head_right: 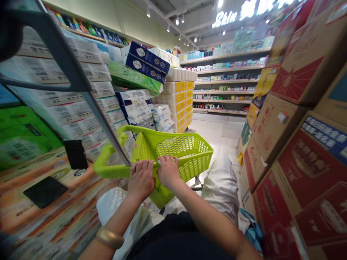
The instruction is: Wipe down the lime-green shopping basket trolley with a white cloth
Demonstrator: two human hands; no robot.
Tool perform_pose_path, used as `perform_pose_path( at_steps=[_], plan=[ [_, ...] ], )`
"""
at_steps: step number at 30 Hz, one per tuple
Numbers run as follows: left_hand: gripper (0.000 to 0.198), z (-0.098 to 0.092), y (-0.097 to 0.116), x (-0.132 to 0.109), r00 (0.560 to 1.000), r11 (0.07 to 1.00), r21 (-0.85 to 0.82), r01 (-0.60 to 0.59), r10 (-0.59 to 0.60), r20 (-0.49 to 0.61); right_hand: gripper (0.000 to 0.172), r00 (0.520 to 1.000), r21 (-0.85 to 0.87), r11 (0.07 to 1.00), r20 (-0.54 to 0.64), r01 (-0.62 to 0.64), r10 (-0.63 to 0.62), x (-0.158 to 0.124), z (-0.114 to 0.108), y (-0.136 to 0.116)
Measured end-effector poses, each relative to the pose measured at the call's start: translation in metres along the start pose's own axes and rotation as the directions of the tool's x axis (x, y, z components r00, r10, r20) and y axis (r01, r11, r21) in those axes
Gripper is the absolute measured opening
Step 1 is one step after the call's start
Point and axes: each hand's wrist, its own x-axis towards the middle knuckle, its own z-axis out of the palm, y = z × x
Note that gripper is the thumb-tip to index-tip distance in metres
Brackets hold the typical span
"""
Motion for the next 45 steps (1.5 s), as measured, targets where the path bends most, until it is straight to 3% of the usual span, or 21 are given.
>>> perform_pose_path(
  at_steps=[4,10,13,18,24,27,30,34,39,45],
  plan=[
    [0.045,0.000,-0.003,-0.001,1.000,1.000,0.008,-0.017,0.017,0.002,0.032,1.000,0.017,1.000,0.005,0.022,-0.022,0.000,0.001,0.006],
    [0.047,-0.002,-0.001,0.000,1.000,1.000,-0.009,0.013,-0.013,0.024,0.030,0.983,-0.074,0.981,-0.051,-0.180,0.177,-0.005,-0.005,0.049],
    [0.045,-0.003,-0.001,0.002,0.999,1.000,-0.014,0.020,-0.020,0.032,0.029,0.981,-0.102,0.976,-0.056,-0.192,0.187,-0.003,-0.003,0.041],
    [0.038,-0.002,-0.005,0.005,0.999,0.999,-0.001,0.032,-0.032,0.007,0.030,0.999,-0.096,0.994,0.001,-0.049,0.049,-0.001,0.001,0.017],
    [0.027,-0.001,-0.016,0.010,0.993,0.992,0.032,0.120,-0.120,-0.022,0.030,0.987,-0.139,0.977,-0.006,-0.160,0.161,-0.006,-0.002,0.048],
    [0.032,0.002,-0.015,0.011,0.983,0.983,0.039,0.178,-0.176,-0.050,0.029,0.973,-0.177,0.957,-0.028,-0.228,0.227,-0.009,-0.002,0.061],
    [0.050,0.012,-0.004,0.009,0.993,0.995,0.001,0.098,-0.098,-0.061,0.029,0.971,-0.198,0.950,-0.041,-0.241,0.238,-0.009,0.002,0.056],
    [0.062,0.035,0.013,0.005,0.993,0.991,-0.105,-0.077,0.086,0.078,0.030,0.987,-0.182,0.970,-0.032,-0.161,0.158,-0.008,0.012,0.035],
    [0.070,0.051,0.007,0.003,0.985,0.993,-0.094,-0.078,0.091,0.144,0.036,0.994,-0.161,0.981,-0.026,-0.108,0.105,-0.014,0.015,0.042],
    [0.060,0.049,-0.003,0.006,0.992,0.988,-0.149,-0.038,0.055,0.118,0.033,0.959,-0.233,0.931,-0.096,-0.282,0.267,-0.022,0.005,0.068]
  ],
)
